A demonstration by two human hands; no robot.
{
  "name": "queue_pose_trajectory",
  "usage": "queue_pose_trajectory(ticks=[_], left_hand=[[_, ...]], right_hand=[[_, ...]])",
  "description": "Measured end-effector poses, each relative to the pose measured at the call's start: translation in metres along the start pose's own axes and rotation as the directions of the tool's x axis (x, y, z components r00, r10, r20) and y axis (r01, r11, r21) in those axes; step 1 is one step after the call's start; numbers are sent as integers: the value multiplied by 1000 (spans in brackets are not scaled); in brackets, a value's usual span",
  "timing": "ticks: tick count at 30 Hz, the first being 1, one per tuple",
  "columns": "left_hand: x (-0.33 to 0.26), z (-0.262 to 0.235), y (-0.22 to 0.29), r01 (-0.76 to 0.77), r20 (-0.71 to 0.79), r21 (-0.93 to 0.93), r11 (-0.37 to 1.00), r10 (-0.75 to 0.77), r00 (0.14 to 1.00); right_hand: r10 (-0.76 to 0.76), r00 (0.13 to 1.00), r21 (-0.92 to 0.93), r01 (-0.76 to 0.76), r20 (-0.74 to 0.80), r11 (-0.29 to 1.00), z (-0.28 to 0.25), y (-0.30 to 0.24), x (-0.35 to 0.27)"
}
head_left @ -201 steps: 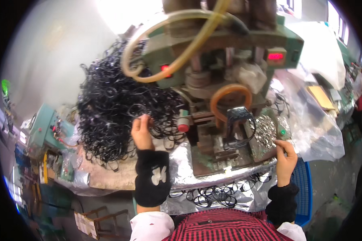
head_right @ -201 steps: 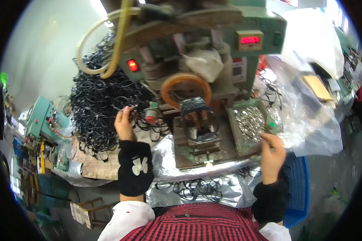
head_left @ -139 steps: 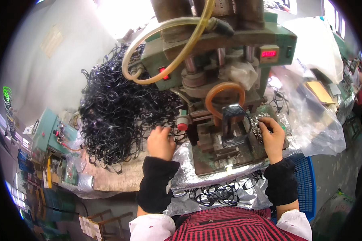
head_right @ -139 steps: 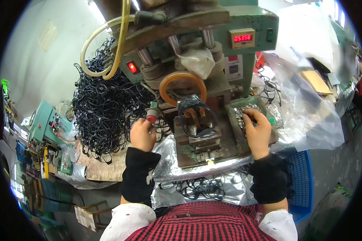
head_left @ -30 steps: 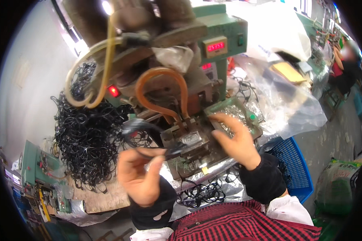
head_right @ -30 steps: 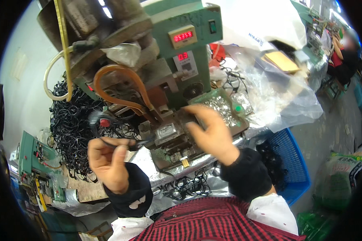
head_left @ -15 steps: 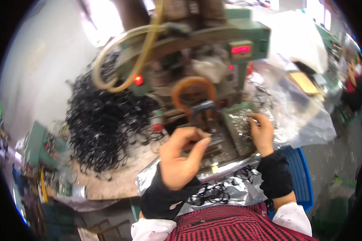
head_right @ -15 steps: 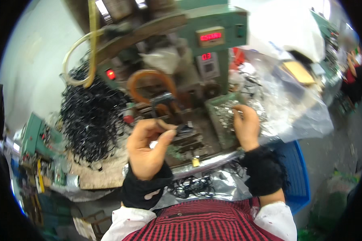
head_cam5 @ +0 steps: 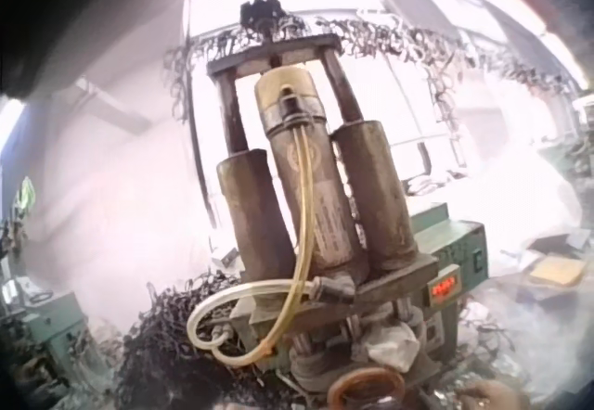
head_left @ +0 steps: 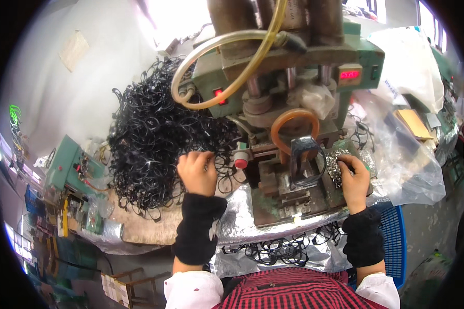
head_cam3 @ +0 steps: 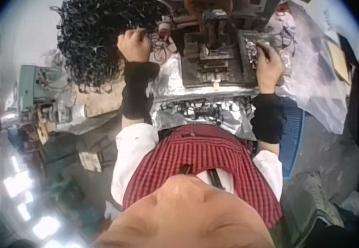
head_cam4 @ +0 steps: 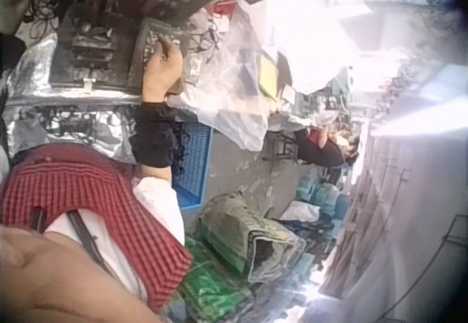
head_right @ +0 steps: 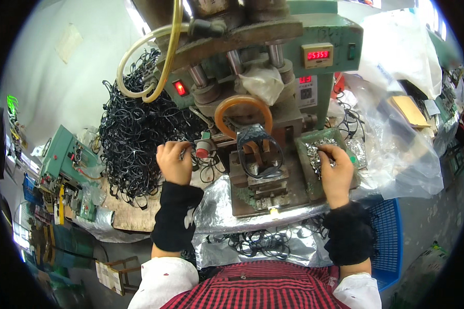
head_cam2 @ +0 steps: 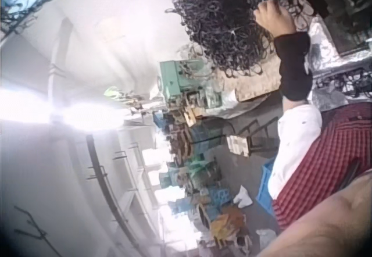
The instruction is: The person repeatedly picks small metal pins and black wire loops, inserts them into a press machine, and removes the assembled components. The process is continuous and repetitive throughout the clip.
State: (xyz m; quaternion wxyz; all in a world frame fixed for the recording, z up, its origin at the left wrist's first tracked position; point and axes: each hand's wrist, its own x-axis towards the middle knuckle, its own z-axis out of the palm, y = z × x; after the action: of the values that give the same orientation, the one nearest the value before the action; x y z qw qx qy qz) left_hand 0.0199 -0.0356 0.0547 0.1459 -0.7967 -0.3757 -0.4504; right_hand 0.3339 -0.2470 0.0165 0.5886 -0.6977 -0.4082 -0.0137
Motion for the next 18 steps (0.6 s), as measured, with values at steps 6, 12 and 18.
queue_pose_trajectory(ticks=[6, 12, 18], left_hand=[[-33, 70, -64, -25, 161, 313, 950, -27, 987], [-19, 8, -17, 95, -135, -36, 995, -99, 986], [-22, 2, 12, 450, 157, -788, 421, -569, 807]], right_hand=[[55, 998, -14, -56, -25, 998, -1, 9, -17], [191, 979, 7, -191, -75, 982, -63, 12, -52], [4, 986, 374, -67, 169, 925, -6, -70, -17]])
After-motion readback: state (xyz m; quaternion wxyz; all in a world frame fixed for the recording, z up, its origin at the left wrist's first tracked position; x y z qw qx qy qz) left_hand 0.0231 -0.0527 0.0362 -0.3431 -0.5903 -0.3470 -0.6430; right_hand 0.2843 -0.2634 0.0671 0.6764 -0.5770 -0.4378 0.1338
